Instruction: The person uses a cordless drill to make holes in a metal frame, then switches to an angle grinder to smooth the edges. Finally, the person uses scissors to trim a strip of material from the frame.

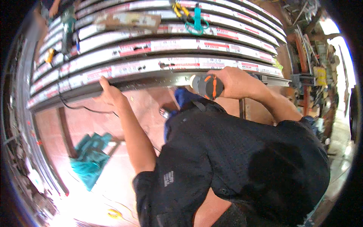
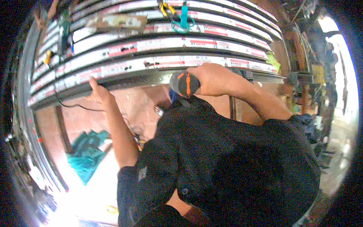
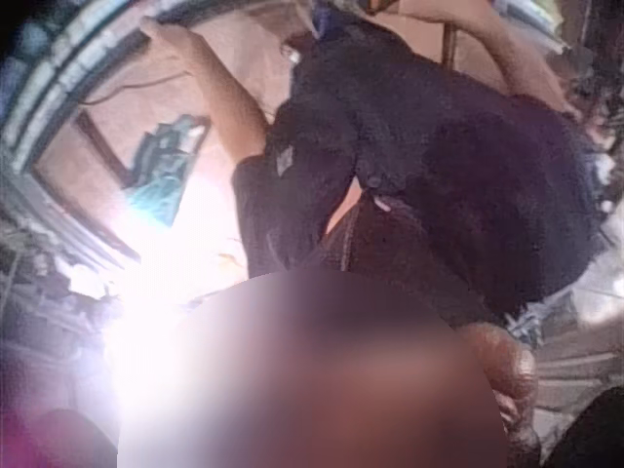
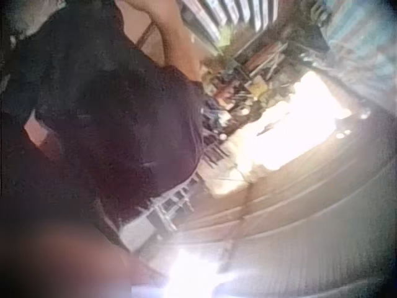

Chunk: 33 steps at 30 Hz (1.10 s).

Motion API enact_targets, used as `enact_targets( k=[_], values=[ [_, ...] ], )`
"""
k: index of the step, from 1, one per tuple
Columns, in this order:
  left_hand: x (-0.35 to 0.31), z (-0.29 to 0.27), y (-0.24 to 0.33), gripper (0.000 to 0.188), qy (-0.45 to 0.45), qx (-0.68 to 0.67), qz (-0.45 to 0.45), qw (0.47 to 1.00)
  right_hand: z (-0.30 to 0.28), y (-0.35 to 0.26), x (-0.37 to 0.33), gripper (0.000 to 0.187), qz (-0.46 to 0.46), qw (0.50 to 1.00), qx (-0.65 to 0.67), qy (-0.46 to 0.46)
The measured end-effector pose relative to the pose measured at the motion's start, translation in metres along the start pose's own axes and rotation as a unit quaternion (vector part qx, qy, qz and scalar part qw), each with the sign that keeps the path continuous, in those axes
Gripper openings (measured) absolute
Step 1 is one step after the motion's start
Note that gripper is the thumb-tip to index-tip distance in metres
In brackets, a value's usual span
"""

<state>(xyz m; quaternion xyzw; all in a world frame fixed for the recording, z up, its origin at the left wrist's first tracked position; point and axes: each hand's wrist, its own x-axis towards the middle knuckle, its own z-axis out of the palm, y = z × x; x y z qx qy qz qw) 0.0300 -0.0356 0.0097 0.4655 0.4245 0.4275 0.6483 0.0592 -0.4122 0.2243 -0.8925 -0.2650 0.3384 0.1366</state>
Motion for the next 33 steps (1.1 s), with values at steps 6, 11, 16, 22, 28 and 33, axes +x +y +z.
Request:
enact_targets(
  k=[6,11,16,22,28,33],
  values=[
    [-0.016,0.003,0.019,0.119,0.046,0.104,-0.062,0.992,0.024,0.0,-0.015,0.041,0.003,0.998,-0.036,0.053],
    [-0.012,0.002,0.014,0.109,0.046,0.07,-0.017,0.996,0.005,0.002,-0.046,0.04,-0.02,1.0,0.012,0.009],
    [-0.003,0.001,0.004,0.115,0.085,0.15,-0.037,0.984,-0.026,0.055,-0.06,0.049,-0.002,0.954,0.226,0.197],
    [-0.015,-0.023,0.004,0.094,-0.023,0.019,-0.081,0.996,-0.065,0.2,0.043,0.058,0.033,0.94,0.089,0.327],
    [-0.093,-0.094,-0.05,0.092,-0.012,0.099,-0.265,0.959,-0.103,0.343,0.124,0.057,0.1,0.906,-0.021,0.41],
    [-0.151,-0.149,-0.09,0.071,0.029,0.208,-0.309,0.928,-0.121,0.382,0.146,0.067,0.125,0.939,-0.009,0.319]
  ],
)
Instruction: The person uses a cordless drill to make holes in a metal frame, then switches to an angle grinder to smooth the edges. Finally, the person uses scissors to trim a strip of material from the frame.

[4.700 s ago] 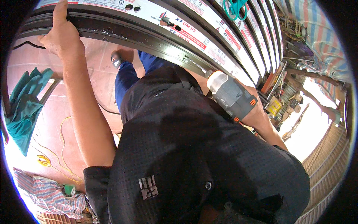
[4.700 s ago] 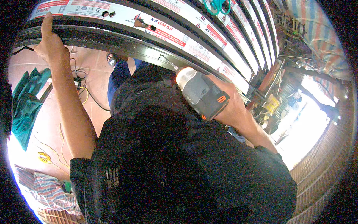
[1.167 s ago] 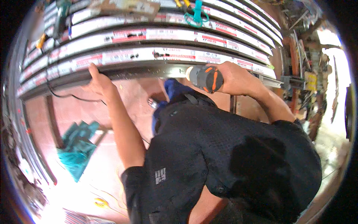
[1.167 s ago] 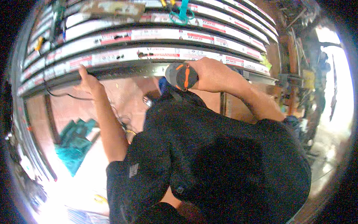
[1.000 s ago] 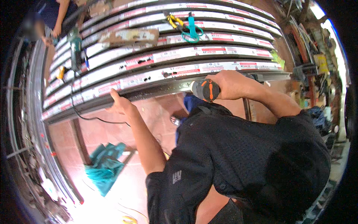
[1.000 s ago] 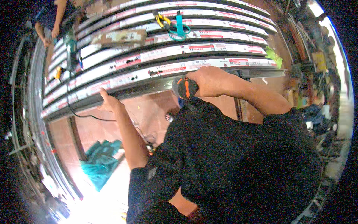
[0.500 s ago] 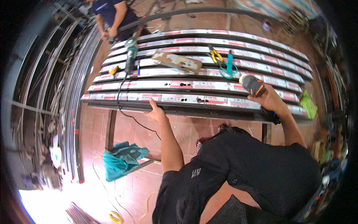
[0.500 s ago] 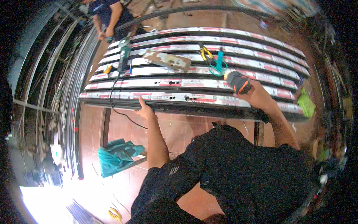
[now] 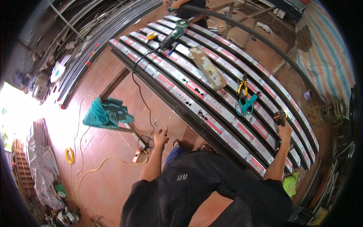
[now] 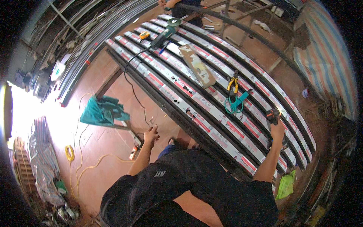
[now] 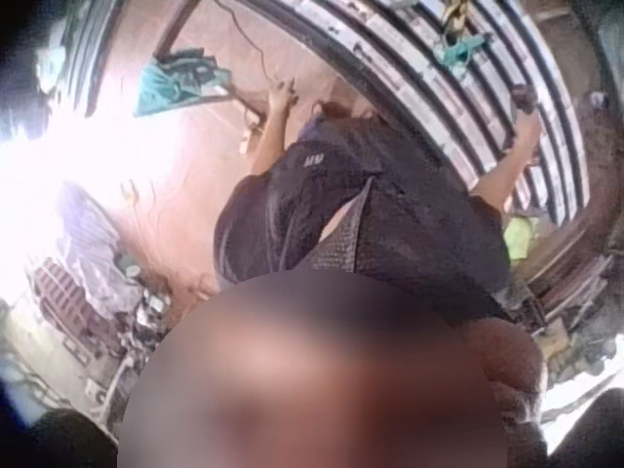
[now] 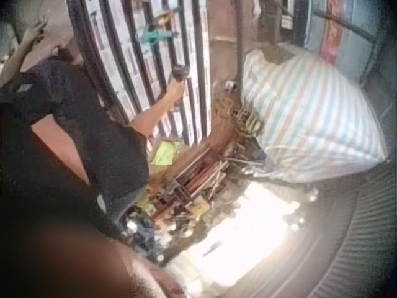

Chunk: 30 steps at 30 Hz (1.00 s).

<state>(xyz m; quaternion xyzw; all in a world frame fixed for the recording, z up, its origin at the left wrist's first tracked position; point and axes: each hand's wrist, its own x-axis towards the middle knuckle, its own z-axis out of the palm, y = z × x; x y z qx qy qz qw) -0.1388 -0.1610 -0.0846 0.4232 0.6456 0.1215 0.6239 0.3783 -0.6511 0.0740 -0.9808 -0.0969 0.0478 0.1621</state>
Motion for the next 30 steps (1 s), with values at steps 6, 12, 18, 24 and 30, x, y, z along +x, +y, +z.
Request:
enact_targets(
  k=[6,12,18,24,30],
  values=[
    [0.007,-0.016,0.115,0.06,0.193,0.142,0.332,0.912,-0.008,-0.029,-0.021,0.072,0.015,0.999,0.024,0.017],
    [0.008,0.039,0.304,0.06,0.136,0.216,0.458,0.851,0.014,-0.077,-0.058,0.06,0.013,0.963,0.239,0.122],
    [0.092,0.113,0.422,0.072,0.144,0.394,0.524,0.741,0.029,-0.137,-0.125,0.058,-0.004,0.953,0.281,0.114],
    [0.17,0.16,0.488,0.086,0.113,0.537,0.457,0.7,0.03,-0.213,-0.216,0.056,0.113,0.941,0.289,0.138],
    [0.225,0.161,0.509,0.064,0.108,0.535,0.474,0.691,0.032,-0.266,-0.291,0.058,0.215,0.911,0.315,0.156]
  ],
)
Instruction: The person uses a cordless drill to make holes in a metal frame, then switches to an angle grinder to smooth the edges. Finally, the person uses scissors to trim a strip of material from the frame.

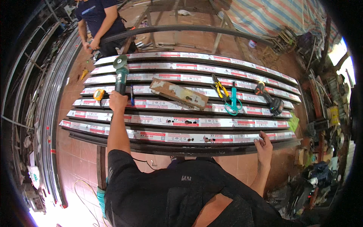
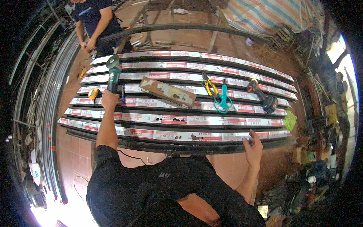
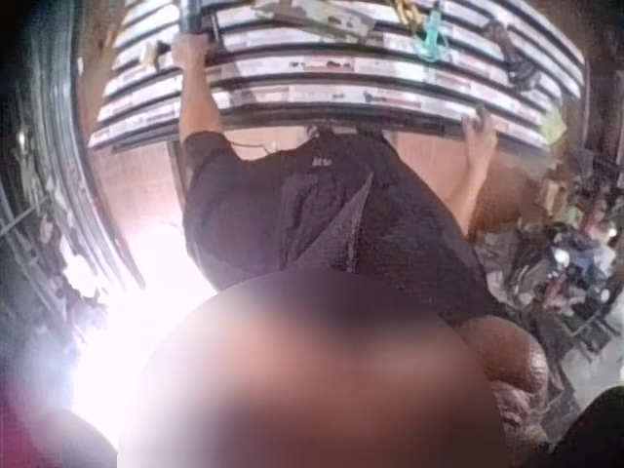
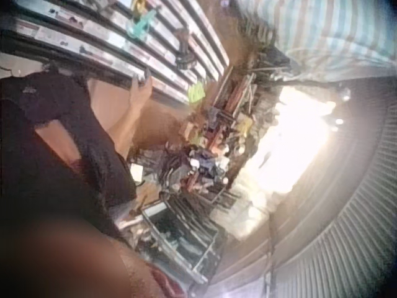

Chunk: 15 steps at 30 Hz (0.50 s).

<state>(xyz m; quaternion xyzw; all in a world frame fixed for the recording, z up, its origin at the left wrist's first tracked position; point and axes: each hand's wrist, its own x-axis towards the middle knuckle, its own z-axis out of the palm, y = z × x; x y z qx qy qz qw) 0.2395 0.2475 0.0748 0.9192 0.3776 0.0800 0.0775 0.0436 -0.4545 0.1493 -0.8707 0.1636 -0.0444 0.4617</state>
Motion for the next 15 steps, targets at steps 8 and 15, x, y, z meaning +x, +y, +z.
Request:
enact_targets(
  k=[8,15],
  values=[
    [-0.015,-0.049,-0.029,0.035,-0.213,-0.502,-0.08,0.834,0.019,-0.053,0.009,0.051,-0.123,0.991,0.023,-0.043],
    [-0.256,-0.099,-0.027,0.039,-0.226,-0.614,-0.084,0.751,0.134,-0.123,0.038,0.052,-0.05,0.867,0.278,-0.411]
  ],
)
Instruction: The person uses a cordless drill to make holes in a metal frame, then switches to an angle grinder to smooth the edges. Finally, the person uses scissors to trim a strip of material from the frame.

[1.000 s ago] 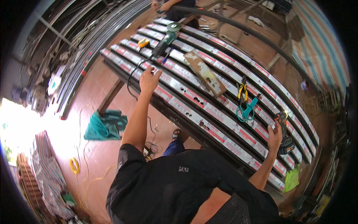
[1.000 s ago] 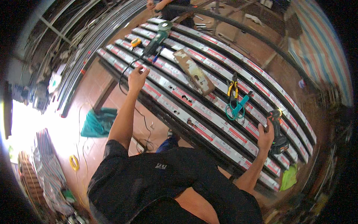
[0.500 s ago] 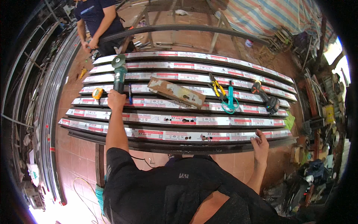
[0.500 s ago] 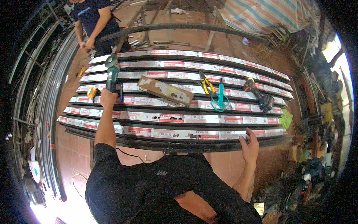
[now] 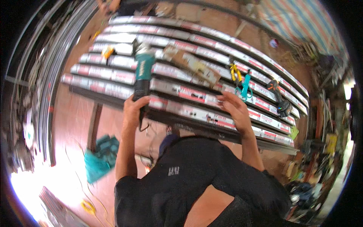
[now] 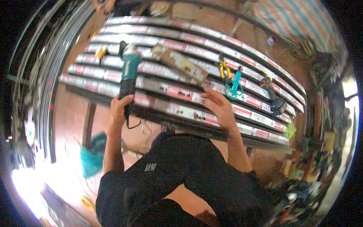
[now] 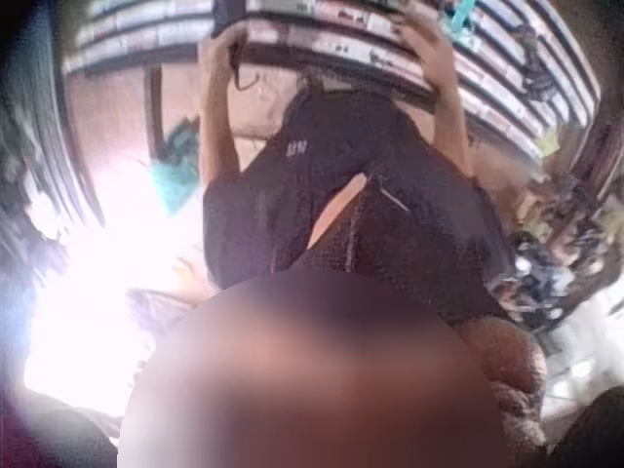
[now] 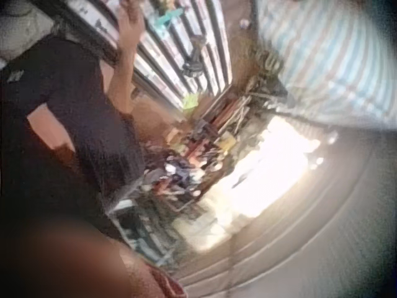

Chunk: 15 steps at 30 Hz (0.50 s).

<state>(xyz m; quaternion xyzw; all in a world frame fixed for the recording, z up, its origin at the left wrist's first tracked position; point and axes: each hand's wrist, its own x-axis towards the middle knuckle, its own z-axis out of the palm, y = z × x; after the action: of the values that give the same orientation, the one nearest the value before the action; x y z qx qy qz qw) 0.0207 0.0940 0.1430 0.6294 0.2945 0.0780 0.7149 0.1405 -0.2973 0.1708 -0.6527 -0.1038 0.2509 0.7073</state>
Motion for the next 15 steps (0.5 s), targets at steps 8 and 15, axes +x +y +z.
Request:
enact_targets(
  k=[8,15],
  values=[
    [-0.181,0.157,-0.038,0.079,0.081,0.357,0.105,0.925,0.059,0.04,0.006,0.061,0.053,0.963,0.211,-0.16],
    [-0.221,0.265,-0.047,0.097,-0.015,0.331,0.214,0.919,-0.041,0.028,-0.02,0.048,0.093,0.94,0.321,-0.065]
  ],
)
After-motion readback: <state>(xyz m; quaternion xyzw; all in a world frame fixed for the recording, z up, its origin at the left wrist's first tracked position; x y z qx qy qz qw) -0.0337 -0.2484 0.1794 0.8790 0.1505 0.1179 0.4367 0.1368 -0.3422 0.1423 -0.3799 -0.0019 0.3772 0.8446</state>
